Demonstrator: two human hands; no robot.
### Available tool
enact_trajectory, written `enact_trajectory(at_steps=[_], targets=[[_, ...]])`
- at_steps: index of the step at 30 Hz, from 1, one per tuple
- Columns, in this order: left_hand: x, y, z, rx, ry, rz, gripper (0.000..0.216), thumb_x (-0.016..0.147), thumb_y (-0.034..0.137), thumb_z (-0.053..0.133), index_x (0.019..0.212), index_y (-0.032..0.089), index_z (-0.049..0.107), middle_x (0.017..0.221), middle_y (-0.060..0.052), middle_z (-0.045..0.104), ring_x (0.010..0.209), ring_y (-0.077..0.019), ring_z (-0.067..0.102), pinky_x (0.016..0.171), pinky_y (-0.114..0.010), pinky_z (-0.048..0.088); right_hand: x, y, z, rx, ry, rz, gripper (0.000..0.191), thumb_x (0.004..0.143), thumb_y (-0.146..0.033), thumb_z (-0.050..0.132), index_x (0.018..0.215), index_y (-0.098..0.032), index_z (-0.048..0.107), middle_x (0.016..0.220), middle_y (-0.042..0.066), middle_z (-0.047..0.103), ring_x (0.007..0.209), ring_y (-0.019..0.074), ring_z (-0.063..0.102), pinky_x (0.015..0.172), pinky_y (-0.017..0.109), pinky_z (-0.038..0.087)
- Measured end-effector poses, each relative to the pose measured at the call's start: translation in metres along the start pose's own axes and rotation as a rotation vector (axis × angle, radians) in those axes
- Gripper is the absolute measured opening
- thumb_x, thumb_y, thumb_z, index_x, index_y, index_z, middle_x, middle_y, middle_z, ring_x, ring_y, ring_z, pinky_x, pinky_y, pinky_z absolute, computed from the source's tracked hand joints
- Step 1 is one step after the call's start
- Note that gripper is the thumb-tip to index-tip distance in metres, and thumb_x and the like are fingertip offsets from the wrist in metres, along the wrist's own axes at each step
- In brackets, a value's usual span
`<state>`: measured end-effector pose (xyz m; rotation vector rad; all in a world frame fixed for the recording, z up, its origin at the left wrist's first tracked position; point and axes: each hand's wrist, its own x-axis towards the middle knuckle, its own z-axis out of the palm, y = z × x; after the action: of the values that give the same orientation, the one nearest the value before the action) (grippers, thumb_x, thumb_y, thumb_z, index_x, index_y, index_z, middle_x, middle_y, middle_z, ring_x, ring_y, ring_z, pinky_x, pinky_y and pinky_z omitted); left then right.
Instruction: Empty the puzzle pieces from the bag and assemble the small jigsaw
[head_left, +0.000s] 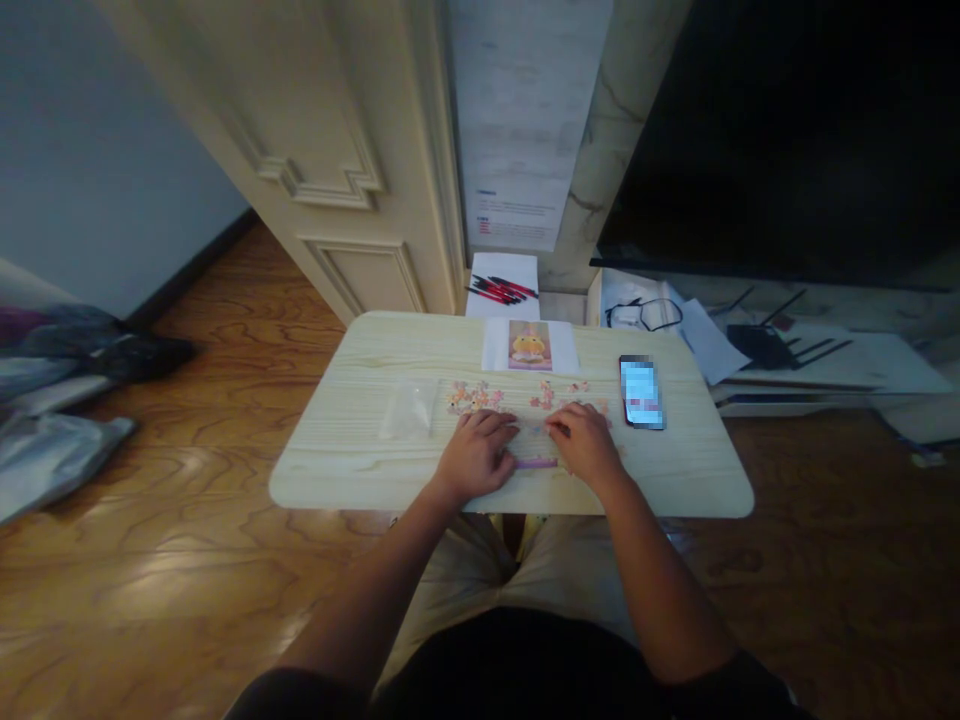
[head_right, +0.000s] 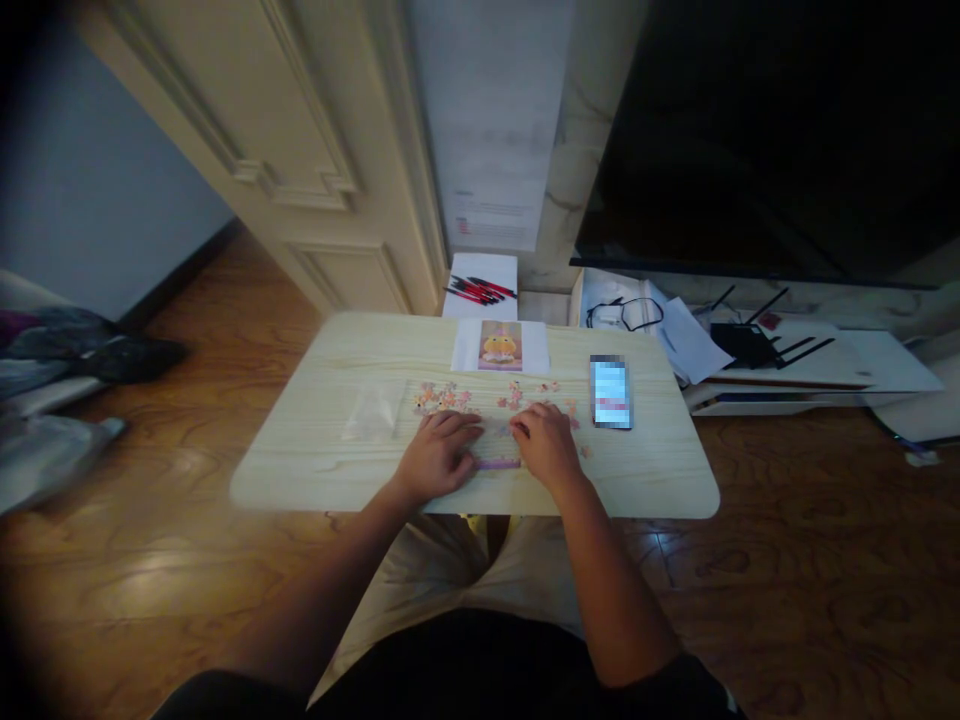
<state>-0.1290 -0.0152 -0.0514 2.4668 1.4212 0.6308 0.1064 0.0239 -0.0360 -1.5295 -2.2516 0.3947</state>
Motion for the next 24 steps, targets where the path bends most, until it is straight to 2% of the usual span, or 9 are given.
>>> enact_trajectory(at_steps=[4, 9, 13, 24], targets=[[0.001, 0.000, -0.001, 0.003, 0.001, 0.001, 0.043, 0.086, 0.031, 0.060, 0.127, 0.023, 0.070, 0.132, -0.007, 0.069, 0.120, -0.0316, 0.055, 0.105, -0.051, 0.042, -0.016, -0.002, -0.001, 0.022, 0.004, -0.074, 0.023, 0.095, -0.020, 0.063, 0.111, -0.028, 0.078, 0.116, 0.005, 0.073, 0.113, 0.0264, 0.056, 0.103, 0.044, 0.041], [0.002, 0.003, -0.004, 0.000, -0.047, 0.020, 0.052, 0.085, 0.032, 0.062, 0.136, 0.023, 0.066, 0.135, -0.007, 0.069, 0.120, -0.0323, 0.055, 0.103, -0.053, 0.041, -0.019, -0.009, 0.005, 0.033, -0.061, -0.116, 0.037, 0.090, -0.011, 0.060, 0.116, -0.031, 0.077, 0.128, 0.002, 0.072, 0.123, 0.0275, 0.052, 0.107, 0.048, 0.038], [0.001, 0.003, -0.004, -0.003, -0.041, 0.020, 0.052, 0.085, 0.033, 0.062, 0.137, 0.025, 0.066, 0.136, -0.007, 0.069, 0.120, -0.0324, 0.056, 0.103, -0.054, 0.041, -0.020, -0.005, 0.003, 0.033, -0.061, -0.101, 0.036, 0.090, -0.012, 0.060, 0.115, -0.031, 0.078, 0.127, 0.002, 0.073, 0.121, 0.0284, 0.052, 0.108, 0.050, 0.038], [-0.001, 0.000, 0.002, 0.025, 0.025, -0.010, 0.038, 0.087, 0.033, 0.062, 0.122, 0.022, 0.072, 0.124, -0.009, 0.072, 0.114, -0.0301, 0.059, 0.102, -0.051, 0.044, -0.023, 0.004, 0.004, 0.042, -0.025, -0.079, 0.036, 0.089, -0.012, 0.060, 0.112, -0.031, 0.079, 0.125, 0.002, 0.074, 0.121, 0.0292, 0.053, 0.107, 0.051, 0.037]])
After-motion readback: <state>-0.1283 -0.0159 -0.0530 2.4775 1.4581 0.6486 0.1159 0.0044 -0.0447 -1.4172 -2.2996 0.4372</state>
